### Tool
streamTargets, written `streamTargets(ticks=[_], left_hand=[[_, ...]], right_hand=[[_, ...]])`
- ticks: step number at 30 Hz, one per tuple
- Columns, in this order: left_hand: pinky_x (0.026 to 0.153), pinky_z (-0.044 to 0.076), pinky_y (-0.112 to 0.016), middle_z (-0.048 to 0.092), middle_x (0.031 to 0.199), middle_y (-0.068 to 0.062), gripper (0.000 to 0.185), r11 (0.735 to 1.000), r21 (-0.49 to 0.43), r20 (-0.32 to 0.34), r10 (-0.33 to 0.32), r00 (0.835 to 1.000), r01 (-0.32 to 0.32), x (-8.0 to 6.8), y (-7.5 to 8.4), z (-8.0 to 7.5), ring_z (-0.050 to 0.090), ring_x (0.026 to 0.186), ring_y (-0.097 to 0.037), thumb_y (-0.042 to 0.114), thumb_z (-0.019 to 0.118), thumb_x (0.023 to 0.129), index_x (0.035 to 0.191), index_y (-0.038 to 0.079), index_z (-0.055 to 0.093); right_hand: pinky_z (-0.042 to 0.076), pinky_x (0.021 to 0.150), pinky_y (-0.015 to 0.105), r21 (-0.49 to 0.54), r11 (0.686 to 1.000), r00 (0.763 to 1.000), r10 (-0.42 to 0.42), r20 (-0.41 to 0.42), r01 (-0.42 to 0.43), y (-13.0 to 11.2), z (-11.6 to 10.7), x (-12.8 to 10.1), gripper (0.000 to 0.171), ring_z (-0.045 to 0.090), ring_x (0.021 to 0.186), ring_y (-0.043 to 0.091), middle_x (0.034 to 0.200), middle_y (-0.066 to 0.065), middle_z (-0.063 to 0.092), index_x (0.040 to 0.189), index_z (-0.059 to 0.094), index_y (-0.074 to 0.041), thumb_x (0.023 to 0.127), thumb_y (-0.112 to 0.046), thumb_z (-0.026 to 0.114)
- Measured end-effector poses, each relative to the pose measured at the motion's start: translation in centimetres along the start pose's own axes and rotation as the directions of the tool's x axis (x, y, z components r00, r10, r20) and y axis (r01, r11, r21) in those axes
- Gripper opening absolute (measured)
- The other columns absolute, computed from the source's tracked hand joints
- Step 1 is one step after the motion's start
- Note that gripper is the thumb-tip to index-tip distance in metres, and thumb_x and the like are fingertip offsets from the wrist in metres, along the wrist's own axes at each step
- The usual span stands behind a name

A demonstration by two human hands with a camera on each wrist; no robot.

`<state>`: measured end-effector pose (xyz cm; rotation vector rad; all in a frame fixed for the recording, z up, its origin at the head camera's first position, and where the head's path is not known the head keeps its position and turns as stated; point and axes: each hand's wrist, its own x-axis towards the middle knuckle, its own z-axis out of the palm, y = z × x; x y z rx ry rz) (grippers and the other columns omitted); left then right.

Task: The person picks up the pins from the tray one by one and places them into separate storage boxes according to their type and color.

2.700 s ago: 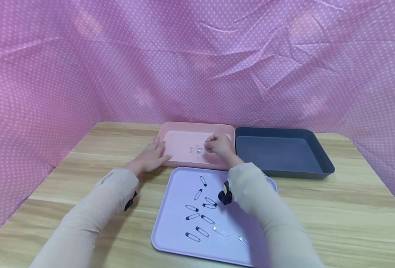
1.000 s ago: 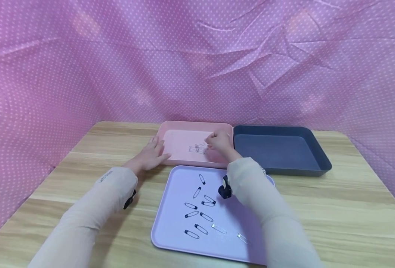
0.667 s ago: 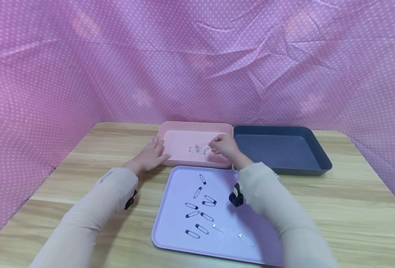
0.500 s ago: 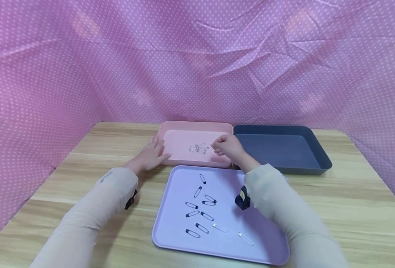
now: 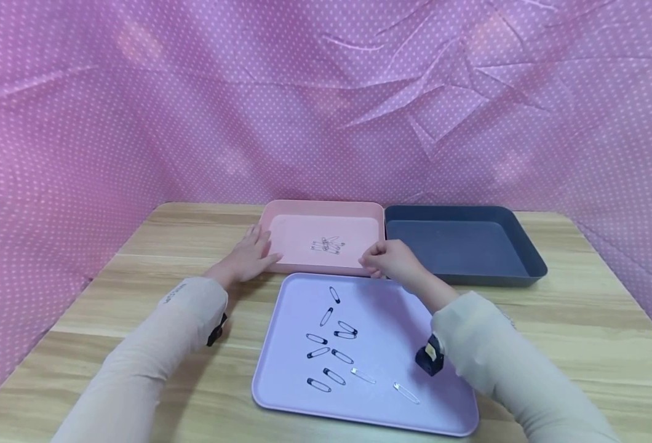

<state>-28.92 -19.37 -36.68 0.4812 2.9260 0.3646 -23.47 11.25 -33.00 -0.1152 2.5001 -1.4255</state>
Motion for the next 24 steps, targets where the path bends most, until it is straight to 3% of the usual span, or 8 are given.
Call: streamTargets(ticks=[8, 16, 24], left_hand=[[0.102, 0.005, -0.043, -0.005, 0.141, -0.021, 0.077, 1.000, 0.010, 0.008, 0.004, 1.000, -0.004, 0.1, -0.2, 0.0, -0.007, 0.128, -0.031, 0.054, 0.030, 0.086, 0.137, -0.001, 0.012], [0.102, 0.004, -0.043, -0.007, 0.140, -0.021, 0.077, 1.000, 0.013, 0.007, 0.021, 1.000, -0.021, 0.3, -0.4, 0.3, -0.008, 0.127, -0.031, 0.055, 0.029, 0.086, 0.137, -0.001, 0.011], [0.103, 0.003, -0.041, -0.006, 0.140, -0.021, 0.075, 1.000, 0.002, 0.005, 0.019, 1.000, -0.019, 0.1, -0.4, 0.3, -0.007, 0.128, -0.031, 0.052, 0.030, 0.087, 0.136, -0.002, 0.013]], right_hand=[[0.048, 0.071, 0.031, 0.035, 0.997, 0.994, -0.069, 0.083, 0.066, 1.0, -0.2, -2.9, 0.023, 0.057, 0.078, 0.024, 0.089, 0.017, 0.059, 0.093, 0.058, 0.005, 0.082, -0.015, 0.058], [0.048, 0.069, 0.031, 0.065, 0.995, 0.990, -0.085, 0.110, 0.079, 1.6, -0.6, -5.7, 0.025, 0.058, 0.077, 0.030, 0.087, 0.017, 0.061, 0.095, 0.057, 0.008, 0.080, -0.012, 0.058], [0.047, 0.064, 0.035, 0.020, 0.993, 0.978, -0.118, 0.172, 0.117, 2.6, -0.4, -7.8, 0.026, 0.055, 0.068, 0.021, 0.080, 0.013, 0.061, 0.094, 0.057, 0.008, 0.078, -0.012, 0.059]])
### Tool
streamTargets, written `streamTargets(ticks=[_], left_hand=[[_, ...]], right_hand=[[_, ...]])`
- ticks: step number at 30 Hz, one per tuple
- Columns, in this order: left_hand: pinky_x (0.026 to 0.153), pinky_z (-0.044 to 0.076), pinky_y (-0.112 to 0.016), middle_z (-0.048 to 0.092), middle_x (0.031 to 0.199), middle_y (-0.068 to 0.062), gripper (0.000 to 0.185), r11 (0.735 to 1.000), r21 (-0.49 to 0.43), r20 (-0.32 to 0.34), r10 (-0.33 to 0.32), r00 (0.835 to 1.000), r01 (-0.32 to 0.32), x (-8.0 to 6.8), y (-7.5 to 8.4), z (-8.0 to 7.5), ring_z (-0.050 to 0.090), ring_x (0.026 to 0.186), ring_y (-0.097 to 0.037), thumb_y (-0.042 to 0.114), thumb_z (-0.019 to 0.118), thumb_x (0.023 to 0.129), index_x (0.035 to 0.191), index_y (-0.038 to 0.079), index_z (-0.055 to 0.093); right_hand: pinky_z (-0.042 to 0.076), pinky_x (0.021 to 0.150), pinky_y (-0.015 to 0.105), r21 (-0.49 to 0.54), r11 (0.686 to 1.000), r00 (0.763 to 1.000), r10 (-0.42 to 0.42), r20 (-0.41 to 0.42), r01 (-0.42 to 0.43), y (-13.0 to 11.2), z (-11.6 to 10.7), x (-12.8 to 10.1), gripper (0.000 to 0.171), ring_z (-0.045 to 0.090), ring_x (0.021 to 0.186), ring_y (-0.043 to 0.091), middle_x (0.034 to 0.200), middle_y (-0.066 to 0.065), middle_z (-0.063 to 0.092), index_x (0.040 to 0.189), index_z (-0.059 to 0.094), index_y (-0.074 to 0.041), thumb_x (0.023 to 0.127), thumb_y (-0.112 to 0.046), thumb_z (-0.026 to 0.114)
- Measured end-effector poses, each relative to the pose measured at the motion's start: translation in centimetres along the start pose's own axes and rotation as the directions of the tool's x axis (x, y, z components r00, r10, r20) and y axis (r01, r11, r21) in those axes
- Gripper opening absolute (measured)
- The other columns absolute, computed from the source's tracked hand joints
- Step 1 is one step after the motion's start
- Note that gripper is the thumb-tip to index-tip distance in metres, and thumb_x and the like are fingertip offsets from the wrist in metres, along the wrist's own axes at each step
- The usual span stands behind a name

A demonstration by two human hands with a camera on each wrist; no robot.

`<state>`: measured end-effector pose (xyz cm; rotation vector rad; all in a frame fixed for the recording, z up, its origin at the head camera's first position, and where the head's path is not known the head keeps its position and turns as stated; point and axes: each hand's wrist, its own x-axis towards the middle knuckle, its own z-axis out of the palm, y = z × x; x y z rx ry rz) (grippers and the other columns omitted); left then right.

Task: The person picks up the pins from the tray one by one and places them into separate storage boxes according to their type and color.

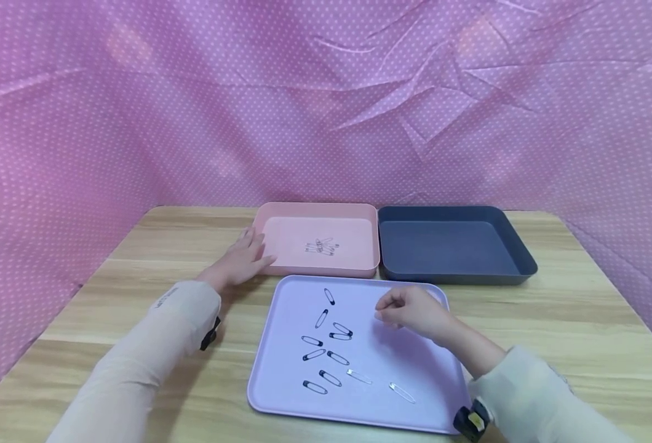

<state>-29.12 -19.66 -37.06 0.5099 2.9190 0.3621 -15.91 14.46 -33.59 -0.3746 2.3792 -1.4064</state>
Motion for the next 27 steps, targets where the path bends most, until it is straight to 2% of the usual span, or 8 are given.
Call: streamTargets(ticks=[4, 8, 13, 20, 24, 27], left_hand=[[0.103, 0.003, -0.042, -0.005, 0.140, -0.022, 0.075, 1.000, -0.003, -0.006, 0.002, 1.000, -0.002, -0.1, 0.0, 0.0, -0.007, 0.128, -0.031, 0.051, 0.031, 0.087, 0.136, -0.003, 0.013], [0.102, 0.003, -0.042, -0.005, 0.140, -0.022, 0.075, 1.000, -0.003, -0.008, 0.006, 1.000, -0.006, -0.1, 0.0, 0.0, -0.007, 0.127, -0.031, 0.051, 0.032, 0.087, 0.136, -0.003, 0.013], [0.102, 0.003, -0.043, -0.005, 0.140, -0.022, 0.075, 1.000, -0.008, -0.015, 0.011, 1.000, -0.011, -0.1, 0.0, 0.0, -0.006, 0.127, -0.032, 0.051, 0.032, 0.087, 0.136, -0.003, 0.013], [0.102, 0.005, -0.044, -0.005, 0.140, -0.022, 0.074, 1.000, -0.005, -0.016, 0.008, 1.000, -0.008, -0.1, 0.0, -0.1, -0.006, 0.127, -0.033, 0.051, 0.031, 0.088, 0.136, -0.003, 0.013], [0.102, 0.005, -0.044, -0.005, 0.140, -0.022, 0.074, 1.000, -0.015, -0.021, 0.011, 1.000, -0.011, -0.1, 0.1, -0.1, -0.006, 0.127, -0.033, 0.050, 0.032, 0.088, 0.136, -0.003, 0.014], [0.102, 0.005, -0.044, -0.004, 0.140, -0.023, 0.074, 1.000, -0.011, -0.021, 0.015, 1.000, -0.015, -0.1, 0.2, -0.1, -0.005, 0.127, -0.034, 0.050, 0.032, 0.088, 0.136, -0.004, 0.014]], right_hand=[[0.048, 0.062, 0.032, -0.010, 1.000, 0.999, -0.001, 0.049, 0.001, 0.7, 0.4, -0.9, 0.020, 0.054, 0.068, 0.021, 0.078, 0.013, 0.062, 0.092, 0.058, 0.008, 0.078, -0.006, 0.056], [0.048, 0.062, 0.031, 0.048, 0.999, 0.993, 0.017, 0.113, -0.023, 1.5, 0.8, -1.8, 0.020, 0.058, 0.071, 0.024, 0.078, 0.014, 0.062, 0.092, 0.057, 0.009, 0.078, -0.005, 0.056], [0.048, 0.062, 0.029, 0.075, 0.996, 0.988, 0.043, 0.150, -0.055, 2.2, 1.1, -2.6, 0.019, 0.059, 0.071, 0.025, 0.078, 0.013, 0.062, 0.091, 0.058, 0.008, 0.078, -0.006, 0.057], [0.042, 0.060, 0.022, -0.031, 0.998, 0.986, 0.050, 0.157, -0.046, 2.9, 1.7, -3.7, 0.019, 0.051, 0.068, 0.013, 0.077, 0.004, 0.061, 0.088, 0.062, 0.002, 0.075, -0.012, 0.062], [0.041, 0.057, 0.021, -0.072, 0.997, 0.989, 0.026, 0.149, -0.015, 3.1, 2.2, -4.3, 0.016, 0.050, 0.063, 0.008, 0.070, 0.000, 0.059, 0.084, 0.062, -0.001, 0.073, -0.012, 0.064], [0.040, 0.053, 0.019, -0.140, 0.990, 0.992, 0.000, 0.125, 0.018, 3.2, 2.7, -4.6, 0.011, 0.048, 0.057, 0.004, 0.063, -0.004, 0.056, 0.078, 0.062, -0.005, 0.070, -0.011, 0.066]])
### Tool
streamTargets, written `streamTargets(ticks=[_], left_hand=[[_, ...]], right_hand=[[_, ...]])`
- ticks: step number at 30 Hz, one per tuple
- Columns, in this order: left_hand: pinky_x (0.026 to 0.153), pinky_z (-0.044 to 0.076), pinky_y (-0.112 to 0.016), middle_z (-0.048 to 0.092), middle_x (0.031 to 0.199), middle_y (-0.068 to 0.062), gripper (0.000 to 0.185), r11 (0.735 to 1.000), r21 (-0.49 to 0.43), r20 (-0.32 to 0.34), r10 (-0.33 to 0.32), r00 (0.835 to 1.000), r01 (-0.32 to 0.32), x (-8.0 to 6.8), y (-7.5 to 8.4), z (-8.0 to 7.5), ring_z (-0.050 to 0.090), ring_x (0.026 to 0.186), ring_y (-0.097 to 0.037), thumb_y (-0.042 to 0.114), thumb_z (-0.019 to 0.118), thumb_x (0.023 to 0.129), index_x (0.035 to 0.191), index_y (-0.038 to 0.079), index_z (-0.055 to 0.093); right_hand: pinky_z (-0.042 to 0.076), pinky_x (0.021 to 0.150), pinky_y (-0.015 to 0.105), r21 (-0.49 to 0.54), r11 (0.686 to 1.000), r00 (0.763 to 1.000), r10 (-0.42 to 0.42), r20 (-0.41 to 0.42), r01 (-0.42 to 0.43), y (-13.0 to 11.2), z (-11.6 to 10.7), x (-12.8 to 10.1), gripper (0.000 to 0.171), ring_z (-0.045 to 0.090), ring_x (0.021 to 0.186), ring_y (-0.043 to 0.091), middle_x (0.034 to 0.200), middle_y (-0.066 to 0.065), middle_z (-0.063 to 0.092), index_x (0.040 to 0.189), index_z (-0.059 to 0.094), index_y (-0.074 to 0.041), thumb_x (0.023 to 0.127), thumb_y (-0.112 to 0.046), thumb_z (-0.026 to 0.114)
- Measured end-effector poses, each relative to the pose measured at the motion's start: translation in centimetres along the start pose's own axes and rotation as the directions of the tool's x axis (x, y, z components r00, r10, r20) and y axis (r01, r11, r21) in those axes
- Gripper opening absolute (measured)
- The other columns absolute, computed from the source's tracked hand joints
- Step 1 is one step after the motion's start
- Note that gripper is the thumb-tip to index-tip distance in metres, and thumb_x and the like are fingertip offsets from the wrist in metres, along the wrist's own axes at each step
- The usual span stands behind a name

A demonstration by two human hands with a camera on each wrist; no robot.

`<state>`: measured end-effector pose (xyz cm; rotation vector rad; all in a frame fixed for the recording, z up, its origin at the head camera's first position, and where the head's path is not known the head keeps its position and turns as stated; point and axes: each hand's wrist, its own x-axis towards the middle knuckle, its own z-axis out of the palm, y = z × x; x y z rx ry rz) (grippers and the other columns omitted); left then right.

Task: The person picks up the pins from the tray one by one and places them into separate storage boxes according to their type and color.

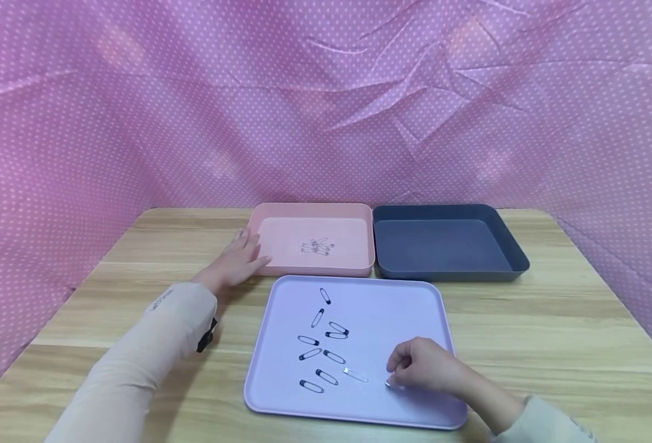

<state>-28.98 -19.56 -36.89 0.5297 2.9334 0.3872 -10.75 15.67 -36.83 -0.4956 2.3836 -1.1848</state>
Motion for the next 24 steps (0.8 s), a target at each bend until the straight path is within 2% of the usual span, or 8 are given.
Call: streamTargets(ticks=[6, 10, 24], left_hand=[[0.102, 0.004, -0.044, -0.005, 0.140, -0.023, 0.073, 1.000, 0.001, -0.005, 0.001, 1.000, -0.001, -0.1, 0.1, -0.1, -0.005, 0.127, -0.035, 0.048, 0.033, 0.088, 0.135, -0.004, 0.014], [0.102, 0.005, -0.045, -0.005, 0.140, -0.022, 0.072, 1.000, -0.002, -0.006, -0.005, 1.000, 0.005, -0.1, 0.2, -0.1, -0.005, 0.127, -0.034, 0.048, 0.034, 0.088, 0.135, -0.004, 0.015], [0.102, 0.006, -0.046, -0.005, 0.140, -0.022, 0.074, 1.000, -0.002, -0.002, -0.007, 1.000, 0.007, -0.3, 0.2, 0.0, -0.005, 0.127, -0.034, 0.051, 0.031, 0.088, 0.136, -0.003, 0.014]], right_hand=[[0.041, 0.052, 0.020, -0.132, 0.991, 0.996, -0.048, -0.073, 0.038, 0.0, 0.9, -0.3, 0.012, 0.045, 0.056, 0.000, 0.061, -0.010, 0.051, 0.071, 0.059, -0.009, 0.064, -0.008, 0.068], [0.041, 0.052, 0.020, -0.175, 0.983, 0.993, -0.076, -0.091, 0.059, 0.1, 1.3, -0.4, 0.015, 0.045, 0.057, 0.000, 0.061, -0.011, 0.050, 0.069, 0.056, -0.011, 0.063, -0.006, 0.068], [0.040, 0.051, 0.019, -0.199, 0.977, 0.992, -0.096, -0.083, 0.077, 0.3, 1.7, -0.3, 0.015, 0.043, 0.056, -0.001, 0.061, -0.012, 0.049, 0.064, 0.054, -0.014, 0.066, 0.000, 0.061]])
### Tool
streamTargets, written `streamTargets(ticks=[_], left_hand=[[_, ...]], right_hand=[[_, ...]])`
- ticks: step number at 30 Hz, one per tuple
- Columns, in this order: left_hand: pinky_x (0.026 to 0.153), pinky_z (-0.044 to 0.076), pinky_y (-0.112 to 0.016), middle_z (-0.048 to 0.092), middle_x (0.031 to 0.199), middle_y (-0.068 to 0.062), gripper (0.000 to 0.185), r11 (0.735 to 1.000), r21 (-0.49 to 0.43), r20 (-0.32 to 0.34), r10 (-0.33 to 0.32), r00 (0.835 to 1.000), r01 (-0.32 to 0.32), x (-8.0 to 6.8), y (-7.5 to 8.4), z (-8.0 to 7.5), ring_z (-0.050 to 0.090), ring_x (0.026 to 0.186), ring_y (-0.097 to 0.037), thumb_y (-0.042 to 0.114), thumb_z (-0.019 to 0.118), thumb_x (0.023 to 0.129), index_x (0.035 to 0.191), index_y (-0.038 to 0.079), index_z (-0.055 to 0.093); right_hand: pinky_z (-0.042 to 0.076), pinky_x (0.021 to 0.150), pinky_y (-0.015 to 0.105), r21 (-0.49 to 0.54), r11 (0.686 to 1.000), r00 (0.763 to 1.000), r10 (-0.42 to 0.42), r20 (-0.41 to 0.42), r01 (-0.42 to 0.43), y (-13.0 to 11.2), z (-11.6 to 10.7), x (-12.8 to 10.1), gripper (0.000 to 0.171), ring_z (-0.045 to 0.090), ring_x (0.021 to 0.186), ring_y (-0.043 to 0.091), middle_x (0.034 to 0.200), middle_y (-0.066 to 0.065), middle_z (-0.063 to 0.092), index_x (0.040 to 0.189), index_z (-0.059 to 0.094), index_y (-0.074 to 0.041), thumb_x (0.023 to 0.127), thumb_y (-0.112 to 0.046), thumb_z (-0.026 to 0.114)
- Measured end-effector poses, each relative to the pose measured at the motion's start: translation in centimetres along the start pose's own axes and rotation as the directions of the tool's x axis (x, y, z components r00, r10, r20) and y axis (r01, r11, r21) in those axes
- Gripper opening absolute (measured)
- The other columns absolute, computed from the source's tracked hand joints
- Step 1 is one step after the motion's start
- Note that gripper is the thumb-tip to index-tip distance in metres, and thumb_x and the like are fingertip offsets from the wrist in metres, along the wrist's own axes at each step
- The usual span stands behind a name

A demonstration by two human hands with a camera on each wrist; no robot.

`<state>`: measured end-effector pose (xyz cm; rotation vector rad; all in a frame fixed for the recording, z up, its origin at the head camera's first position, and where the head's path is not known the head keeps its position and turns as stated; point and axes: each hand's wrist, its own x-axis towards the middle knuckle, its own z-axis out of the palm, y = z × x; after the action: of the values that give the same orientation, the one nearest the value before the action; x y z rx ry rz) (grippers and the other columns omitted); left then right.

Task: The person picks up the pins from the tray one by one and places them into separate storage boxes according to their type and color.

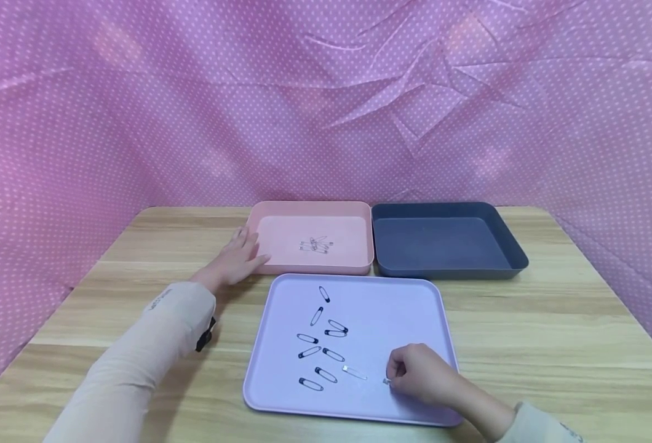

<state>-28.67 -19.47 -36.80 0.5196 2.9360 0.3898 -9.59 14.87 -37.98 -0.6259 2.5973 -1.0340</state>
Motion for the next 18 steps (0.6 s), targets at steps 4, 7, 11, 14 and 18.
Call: streamTargets(ticks=[4, 7, 11, 14, 18], left_hand=[[0.102, 0.007, -0.045, -0.004, 0.140, -0.022, 0.074, 1.000, 0.008, 0.002, 0.000, 1.000, 0.000, 0.0, 0.1, -0.1, -0.004, 0.127, -0.034, 0.051, 0.031, 0.088, 0.136, -0.003, 0.014], [0.102, 0.007, -0.045, -0.005, 0.140, -0.022, 0.073, 1.000, 0.010, 0.005, 0.004, 1.000, -0.004, 0.1, 0.0, 0.0, -0.005, 0.127, -0.034, 0.050, 0.031, 0.088, 0.136, -0.003, 0.014], [0.102, 0.007, -0.045, -0.005, 0.140, -0.022, 0.073, 1.000, 0.007, 0.002, 0.005, 1.000, -0.005, 0.2, -0.2, 0.1, -0.006, 0.127, -0.034, 0.050, 0.031, 0.088, 0.136, -0.003, 0.015], [0.102, 0.007, -0.045, -0.005, 0.140, -0.022, 0.073, 1.000, 0.008, 0.003, 0.000, 1.000, 0.000, 0.4, -0.3, 0.2, -0.006, 0.127, -0.033, 0.050, 0.031, 0.088, 0.136, -0.003, 0.014], [0.102, 0.006, -0.046, -0.005, 0.140, -0.022, 0.073, 1.000, 0.009, 0.006, -0.003, 1.000, 0.003, 0.5, -0.4, 0.3, -0.007, 0.127, -0.033, 0.049, 0.031, 0.088, 0.136, -0.003, 0.014]], right_hand=[[0.040, 0.050, 0.019, 0.047, 0.999, 1.000, -0.004, -0.002, 0.004, 0.2, -0.2, 0.1, 0.013, 0.044, 0.056, -0.001, 0.061, -0.012, 0.050, 0.065, 0.056, -0.013, 0.067, -0.002, 0.061], [0.040, 0.050, 0.019, 0.078, 0.997, 1.000, 0.027, -0.009, -0.027, 0.2, -0.4, 0.1, 0.010, 0.044, 0.055, 0.000, 0.060, -0.011, 0.051, 0.066, 0.057, -0.012, 0.067, -0.003, 0.060], [0.041, 0.050, 0.020, 0.111, 0.992, 0.997, 0.069, -0.025, -0.066, 0.1, -1.0, 0.4, 0.009, 0.047, 0.055, 0.002, 0.061, -0.008, 0.053, 0.067, 0.058, -0.010, 0.068, -0.002, 0.056], [0.043, 0.053, 0.021, 0.158, 0.985, 0.996, 0.080, -0.027, -0.075, -0.2, -1.5, 0.9, 0.009, 0.048, 0.058, 0.005, 0.064, -0.004, 0.055, 0.071, 0.059, -0.007, 0.068, 0.000, 0.055], [0.043, 0.051, 0.021, 0.225, 0.969, 0.994, 0.106, -0.019, -0.099, -0.8, -2.3, 1.8, 0.008, 0.048, 0.058, 0.008, 0.066, 0.000, 0.054, 0.076, 0.058, -0.002, 0.069, 0.001, 0.056]])
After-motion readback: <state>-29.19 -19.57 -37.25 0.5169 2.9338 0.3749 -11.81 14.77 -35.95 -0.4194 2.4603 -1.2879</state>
